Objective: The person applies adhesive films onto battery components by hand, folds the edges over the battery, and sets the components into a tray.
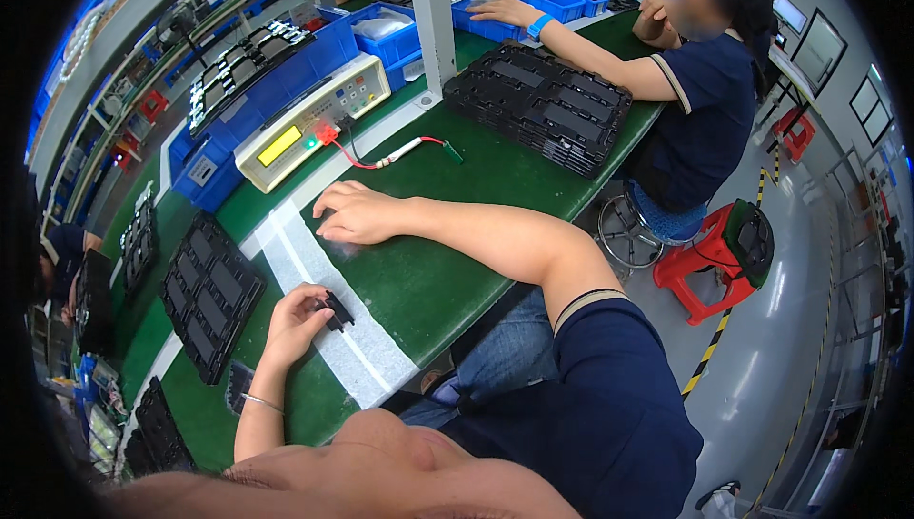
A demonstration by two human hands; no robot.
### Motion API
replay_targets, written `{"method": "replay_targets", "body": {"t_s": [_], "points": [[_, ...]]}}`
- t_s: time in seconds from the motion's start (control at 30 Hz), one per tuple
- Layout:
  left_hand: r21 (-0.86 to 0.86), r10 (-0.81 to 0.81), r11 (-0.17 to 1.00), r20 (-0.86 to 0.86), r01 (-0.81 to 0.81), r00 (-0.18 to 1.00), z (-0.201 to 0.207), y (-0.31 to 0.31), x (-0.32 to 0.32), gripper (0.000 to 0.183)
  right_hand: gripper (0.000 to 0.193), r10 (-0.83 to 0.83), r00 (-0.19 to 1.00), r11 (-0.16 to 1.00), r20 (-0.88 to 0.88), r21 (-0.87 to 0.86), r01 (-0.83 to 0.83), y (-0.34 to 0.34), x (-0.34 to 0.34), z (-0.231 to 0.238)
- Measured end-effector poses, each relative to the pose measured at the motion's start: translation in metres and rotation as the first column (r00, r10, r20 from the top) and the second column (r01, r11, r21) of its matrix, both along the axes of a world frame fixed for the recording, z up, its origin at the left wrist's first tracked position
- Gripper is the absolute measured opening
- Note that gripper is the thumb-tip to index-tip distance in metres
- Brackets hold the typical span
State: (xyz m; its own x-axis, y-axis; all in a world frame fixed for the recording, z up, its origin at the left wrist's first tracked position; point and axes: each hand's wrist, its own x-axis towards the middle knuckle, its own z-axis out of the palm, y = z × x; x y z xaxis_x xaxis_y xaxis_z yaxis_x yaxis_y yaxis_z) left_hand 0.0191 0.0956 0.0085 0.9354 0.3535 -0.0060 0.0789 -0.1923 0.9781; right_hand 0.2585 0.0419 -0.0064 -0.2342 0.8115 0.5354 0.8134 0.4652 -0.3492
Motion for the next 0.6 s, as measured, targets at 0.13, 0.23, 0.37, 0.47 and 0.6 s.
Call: {"method": "replay_targets", "body": {"t_s": [0.13, 0.23, 0.37, 0.47, 0.6], "points": [[0.018, -0.005, 1.0, 0.003, 0.005, 1.0, -0.0017, 0.0003, 0.0008, 0.023, 0.015, -0.053, 0.995, 0.998, 0.085, 0.017, 0.052, -0.0027, 0.0017, -0.0001], [0.018, -0.006, 1.0, 0.019, 0.006, 1.0, -0.0029, -0.0001, 0.0011, 0.023, 0.016, -0.08, 0.986, 0.996, 0.144, 0.039, 0.075, -0.0021, 0.0025, -0.001], [0.032, 0.016, 0.999, -0.007, -0.016, 1.0, -0.0011, -0.0004, -0.0008, 0.023, 0.012, -0.074, 0.991, 0.997, 0.111, 0.001, 0.074, 0.0001, 0.0015, 0.0015], [0.045, 0.025, 0.999, -0.021, -0.024, 0.999, 0.0007, -0.0004, -0.0005, 0.023, 0.01, -0.075, 0.994, 0.997, 0.081, -0.001, 0.075, -0.0033, 0.002, 0.0074], [0.074, -0.006, 0.997, -0.009, 0.007, 1.0, -0.0005, 0.0017, 0.0011, 0.023, 0.011, -0.096, 0.99, 0.995, 0.1, 0.027, 0.093, -0.0013, 0.0072, 0.0069]]}}
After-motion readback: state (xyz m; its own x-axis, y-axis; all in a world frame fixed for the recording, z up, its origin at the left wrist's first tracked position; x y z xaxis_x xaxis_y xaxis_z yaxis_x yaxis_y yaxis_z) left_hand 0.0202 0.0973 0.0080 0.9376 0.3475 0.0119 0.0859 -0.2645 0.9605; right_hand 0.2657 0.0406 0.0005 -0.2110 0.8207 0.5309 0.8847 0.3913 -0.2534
